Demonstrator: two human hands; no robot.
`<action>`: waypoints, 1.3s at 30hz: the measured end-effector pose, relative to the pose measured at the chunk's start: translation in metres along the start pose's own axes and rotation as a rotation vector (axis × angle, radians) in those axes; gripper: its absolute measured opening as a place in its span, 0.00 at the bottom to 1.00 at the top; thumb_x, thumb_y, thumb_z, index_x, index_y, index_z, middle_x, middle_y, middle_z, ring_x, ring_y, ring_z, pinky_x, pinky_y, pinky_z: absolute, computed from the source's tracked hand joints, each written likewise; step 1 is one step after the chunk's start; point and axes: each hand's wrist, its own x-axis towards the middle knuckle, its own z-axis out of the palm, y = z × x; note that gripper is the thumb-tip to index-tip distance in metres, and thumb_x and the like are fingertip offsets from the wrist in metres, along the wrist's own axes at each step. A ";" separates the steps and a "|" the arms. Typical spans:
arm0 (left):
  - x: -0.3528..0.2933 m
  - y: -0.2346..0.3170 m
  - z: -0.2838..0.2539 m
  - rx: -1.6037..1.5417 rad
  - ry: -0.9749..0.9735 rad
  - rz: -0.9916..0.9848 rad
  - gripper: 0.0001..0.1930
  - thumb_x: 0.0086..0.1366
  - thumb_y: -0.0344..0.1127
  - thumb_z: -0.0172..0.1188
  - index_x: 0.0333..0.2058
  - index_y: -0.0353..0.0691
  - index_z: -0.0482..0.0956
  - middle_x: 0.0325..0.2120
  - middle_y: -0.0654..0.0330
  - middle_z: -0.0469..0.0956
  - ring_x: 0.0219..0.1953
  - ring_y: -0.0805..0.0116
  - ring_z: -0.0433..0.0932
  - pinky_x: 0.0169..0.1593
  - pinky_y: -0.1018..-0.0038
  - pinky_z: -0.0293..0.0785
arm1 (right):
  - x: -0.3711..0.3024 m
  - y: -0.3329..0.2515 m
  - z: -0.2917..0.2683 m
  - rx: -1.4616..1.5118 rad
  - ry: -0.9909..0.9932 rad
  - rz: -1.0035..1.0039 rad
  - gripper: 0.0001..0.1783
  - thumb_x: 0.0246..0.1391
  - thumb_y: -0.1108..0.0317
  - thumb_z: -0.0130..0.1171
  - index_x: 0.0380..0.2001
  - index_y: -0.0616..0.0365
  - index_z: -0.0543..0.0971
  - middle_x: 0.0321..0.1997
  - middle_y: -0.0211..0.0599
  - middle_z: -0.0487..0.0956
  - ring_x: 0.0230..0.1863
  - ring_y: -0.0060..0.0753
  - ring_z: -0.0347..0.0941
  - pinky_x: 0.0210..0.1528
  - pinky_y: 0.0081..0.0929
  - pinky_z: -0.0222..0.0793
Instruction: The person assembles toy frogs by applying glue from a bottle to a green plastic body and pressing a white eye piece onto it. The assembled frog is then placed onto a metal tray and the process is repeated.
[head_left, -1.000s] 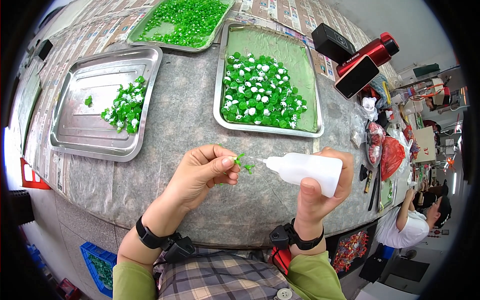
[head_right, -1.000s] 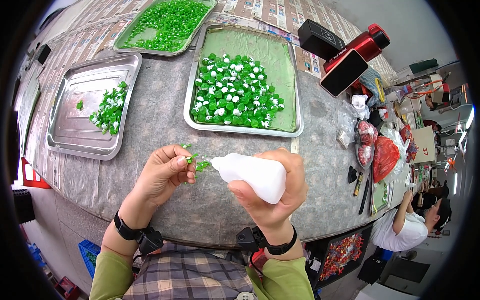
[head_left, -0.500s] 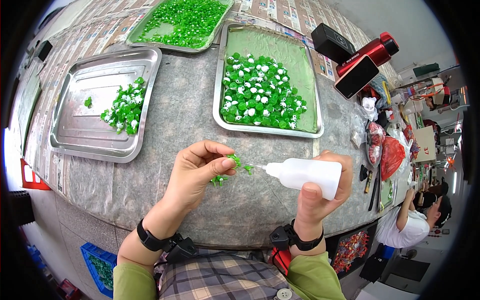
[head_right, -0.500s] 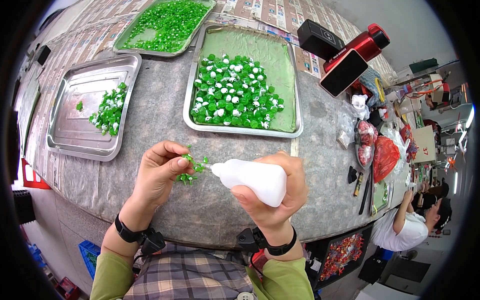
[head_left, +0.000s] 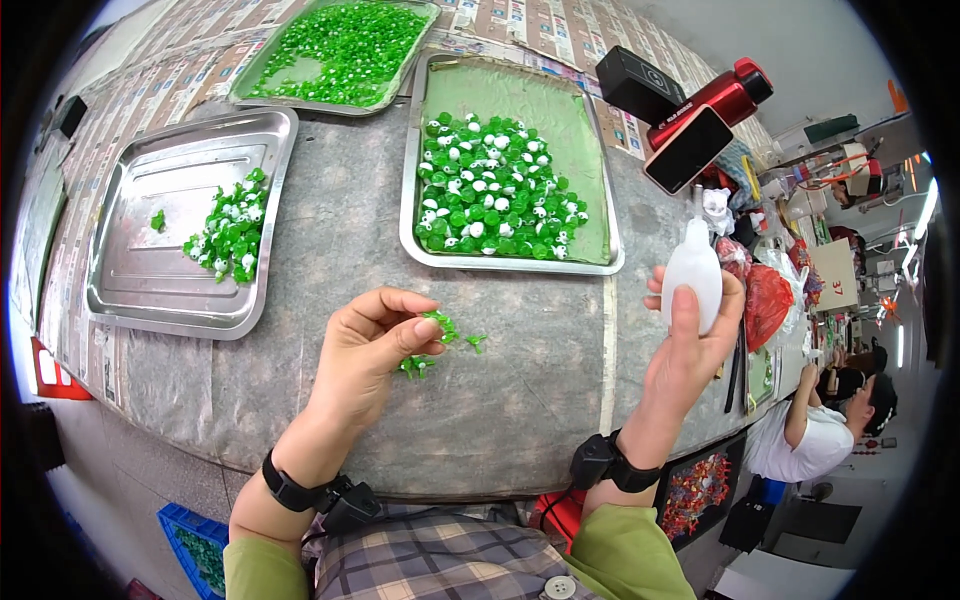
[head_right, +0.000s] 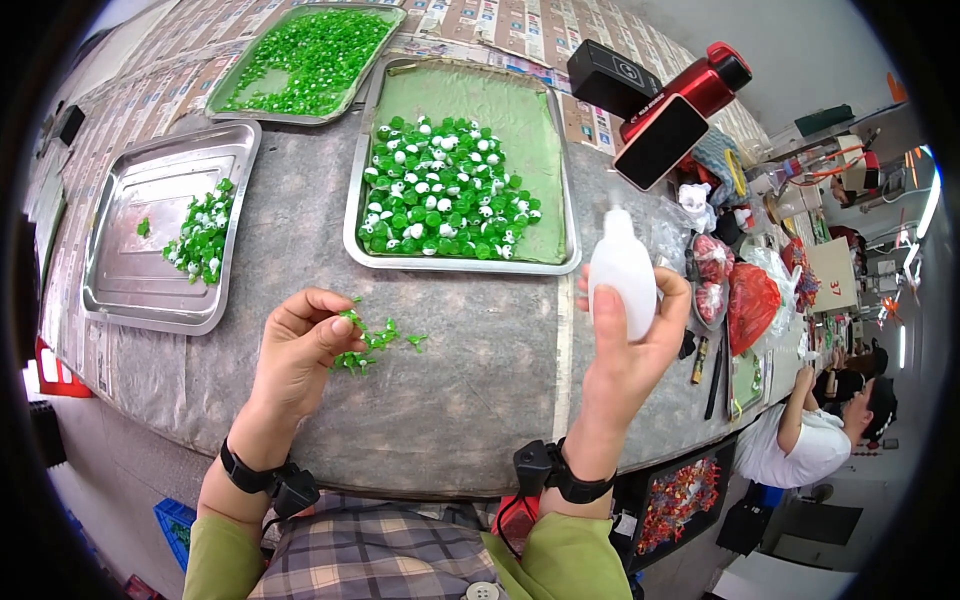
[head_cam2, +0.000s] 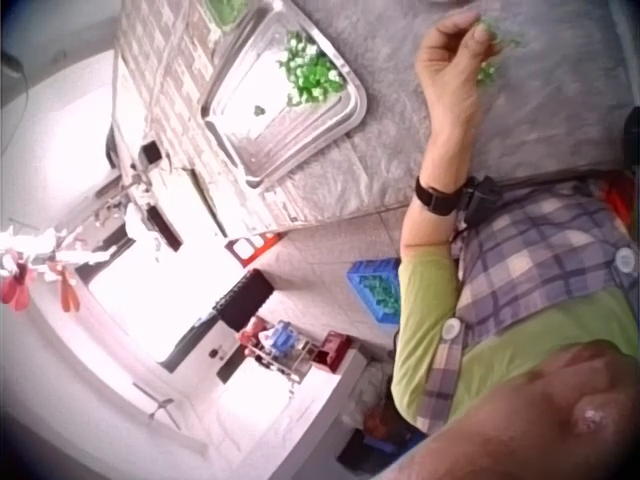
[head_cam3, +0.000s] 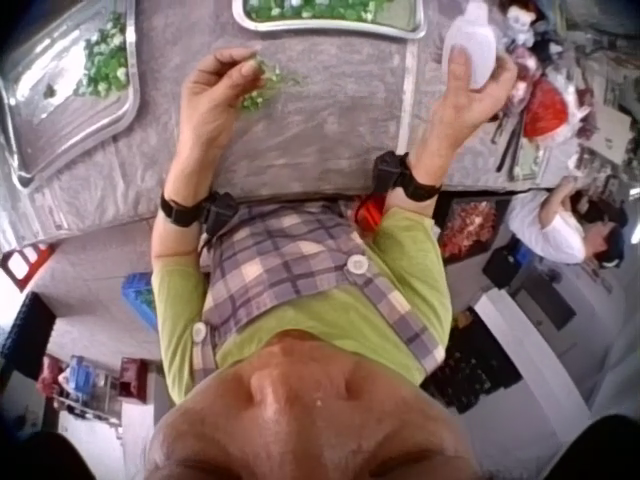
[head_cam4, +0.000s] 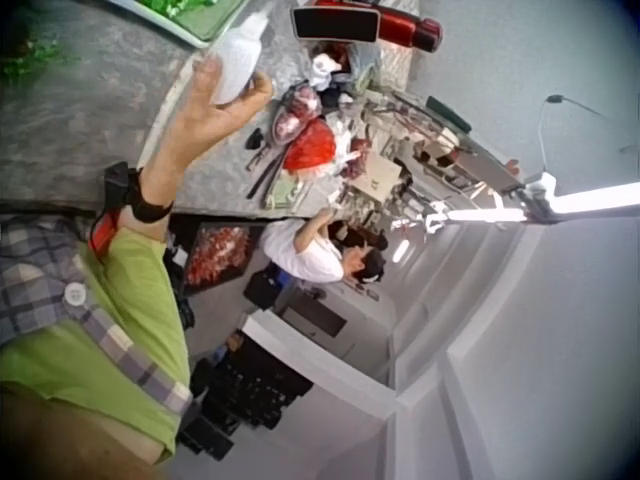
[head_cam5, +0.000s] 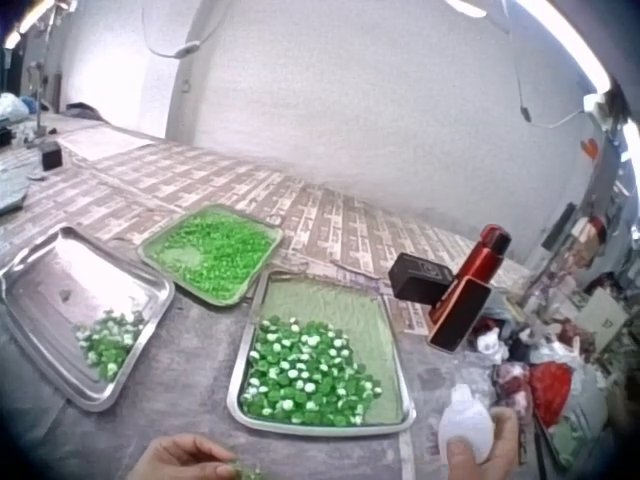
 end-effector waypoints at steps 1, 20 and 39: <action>-0.001 0.000 -0.001 -0.011 -0.003 0.012 0.07 0.52 0.26 0.56 0.32 0.35 0.72 0.25 0.60 0.74 0.27 0.75 0.74 0.32 0.80 0.73 | 0.008 0.013 -0.013 -0.023 -0.036 0.015 0.16 0.45 0.74 0.55 0.37 0.63 0.62 0.37 0.41 0.71 0.38 0.28 0.70 0.40 0.21 0.64; 0.000 -0.001 0.000 -0.001 0.015 -0.002 0.07 0.53 0.28 0.56 0.32 0.35 0.72 0.24 0.61 0.74 0.26 0.74 0.74 0.32 0.79 0.73 | 0.030 0.029 -0.035 -0.808 -0.023 -0.424 0.13 0.41 0.73 0.56 0.35 0.59 0.72 0.31 0.37 0.73 0.32 0.30 0.70 0.35 0.23 0.65; 0.000 0.001 0.002 0.006 -0.037 -0.036 0.07 0.53 0.28 0.57 0.31 0.35 0.72 0.24 0.62 0.74 0.26 0.76 0.73 0.32 0.80 0.72 | -0.011 0.019 0.038 0.229 -0.716 0.442 0.10 0.44 0.79 0.54 0.33 0.63 0.71 0.30 0.27 0.71 0.30 0.13 0.65 0.32 0.10 0.61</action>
